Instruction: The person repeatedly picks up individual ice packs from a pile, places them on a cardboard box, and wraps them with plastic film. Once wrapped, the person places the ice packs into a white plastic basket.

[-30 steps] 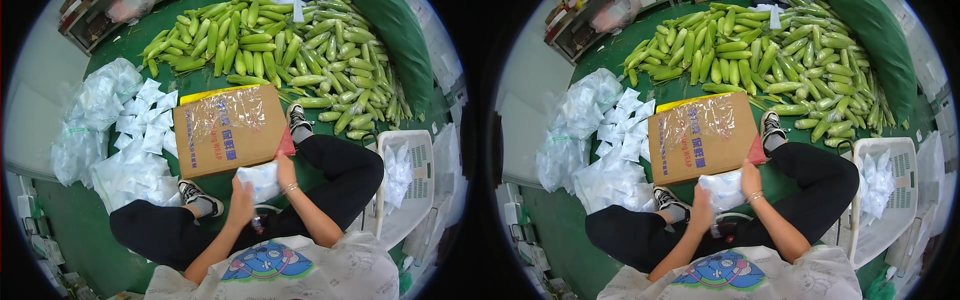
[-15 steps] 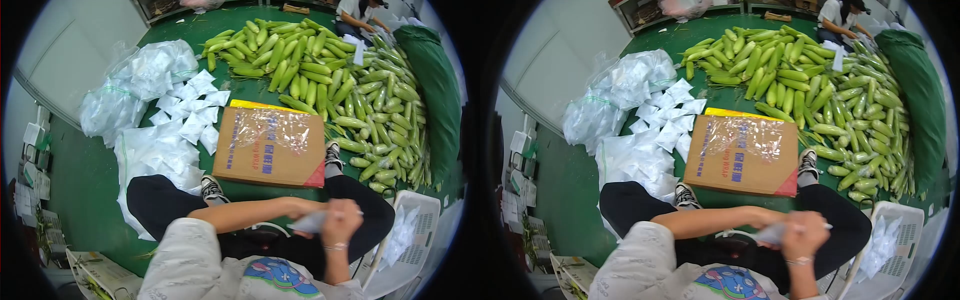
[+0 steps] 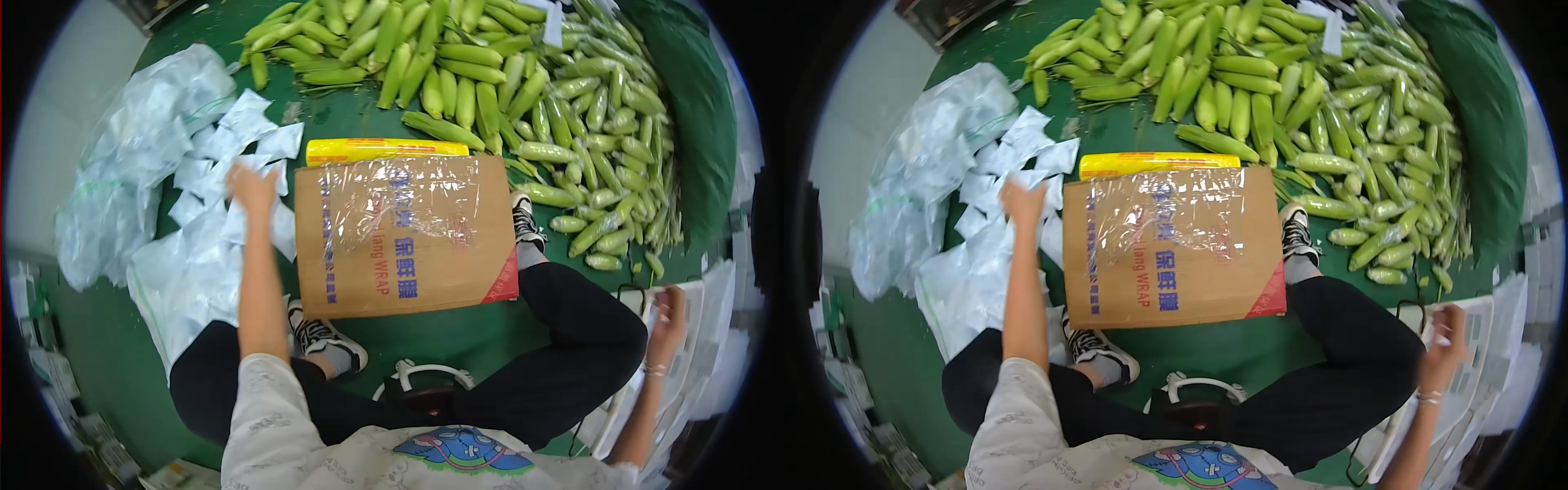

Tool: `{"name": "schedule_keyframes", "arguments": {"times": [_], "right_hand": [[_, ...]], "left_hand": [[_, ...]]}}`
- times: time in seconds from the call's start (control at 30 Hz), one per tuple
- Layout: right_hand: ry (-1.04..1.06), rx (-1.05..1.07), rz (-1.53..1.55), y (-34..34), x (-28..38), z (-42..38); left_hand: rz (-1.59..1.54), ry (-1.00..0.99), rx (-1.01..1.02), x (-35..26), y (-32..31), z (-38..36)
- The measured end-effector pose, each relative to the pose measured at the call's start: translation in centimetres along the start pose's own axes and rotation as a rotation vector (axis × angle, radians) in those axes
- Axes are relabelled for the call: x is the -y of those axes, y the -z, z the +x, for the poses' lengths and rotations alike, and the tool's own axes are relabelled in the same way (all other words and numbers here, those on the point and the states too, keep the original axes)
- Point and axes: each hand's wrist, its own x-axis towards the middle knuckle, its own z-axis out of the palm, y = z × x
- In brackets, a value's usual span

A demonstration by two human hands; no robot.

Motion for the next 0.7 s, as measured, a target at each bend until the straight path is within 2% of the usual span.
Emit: {"name": "schedule_keyframes", "arguments": {"times": [0.03, 0.07, 0.13, 0.17, 0.2, 0.27, 0.37, 0.43, 0.47, 0.5, 0.53, 0.57, 0.6, 0.67, 0.7], "right_hand": [[0.101, 0.121, 0.175, -3.7, 6.6, -0.4], [0.074, 0.304, 0.257, -6.8, 10.8, -1.0], [0.233, 0.573, 0.387, -13.5, 14.8, -1.6], [0.283, 0.647, 0.303, -16.4, 16.1, -1.7], [0.451, 0.553, 0.271, -19.5, 16.5, -1.6], [0.455, 0.508, 0.217, -23.5, 17.2, -1.6], [0.567, 0.37, 0.145, -27.4, 16.0, -0.7], [0.705, 0.347, 0.155, -29.4, 14.6, -0.7], [0.704, 0.342, 0.158, -29.6, 14.4, -0.7], [0.744, 0.338, 0.192, -29.5, 14.3, -0.9], [0.786, 0.333, 0.226, -29.1, 14.3, -1.2], [0.789, 0.326, 0.23, -27.9, 14.4, -1.9], [0.73, 0.342, 0.241, -26.0, 14.4, -2.8], [0.688, 0.345, 0.24, -21.8, 14.5, -3.5], [0.545, 0.358, 0.512, -19.7, 15.2, -3.9]], "left_hand": [[0.18, 0.209, 0.158, 2.7, 0.0, -0.5], [0.295, 0.33, 0.306, 4.5, -0.1, -1.5], [0.5, 0.297, 0.456, 6.7, -0.9, -3.4], [0.495, 0.286, 0.464, 7.5, -1.3, -3.2], [0.48, 0.253, 0.448, 8.5, -1.4, -2.9], [0.476, 0.202, 0.423, 9.3, -0.6, -2.3], [0.309, 0.277, 0.399, 8.0, 1.0, -1.7], [-0.685, 0.1, -0.022, 5.3, 2.3, -1.6], [-0.66, -0.067, -0.058, 2.0, 3.5, -1.3], [-0.647, -0.178, 0.081, -3.5, 6.2, -2.1], [-0.624, -0.474, 0.113, -10.0, 10.1, -3.5], [-0.531, -0.701, 0.068, -13.7, 10.2, -4.3], [-0.465, -0.744, 0.195, -17.1, 10.6, -5.4], [-0.419, -0.899, 0.246, -20.4, 8.5, -6.9], [-0.308, -0.976, 0.419, -21.3, 8.7, -7.5]]}}
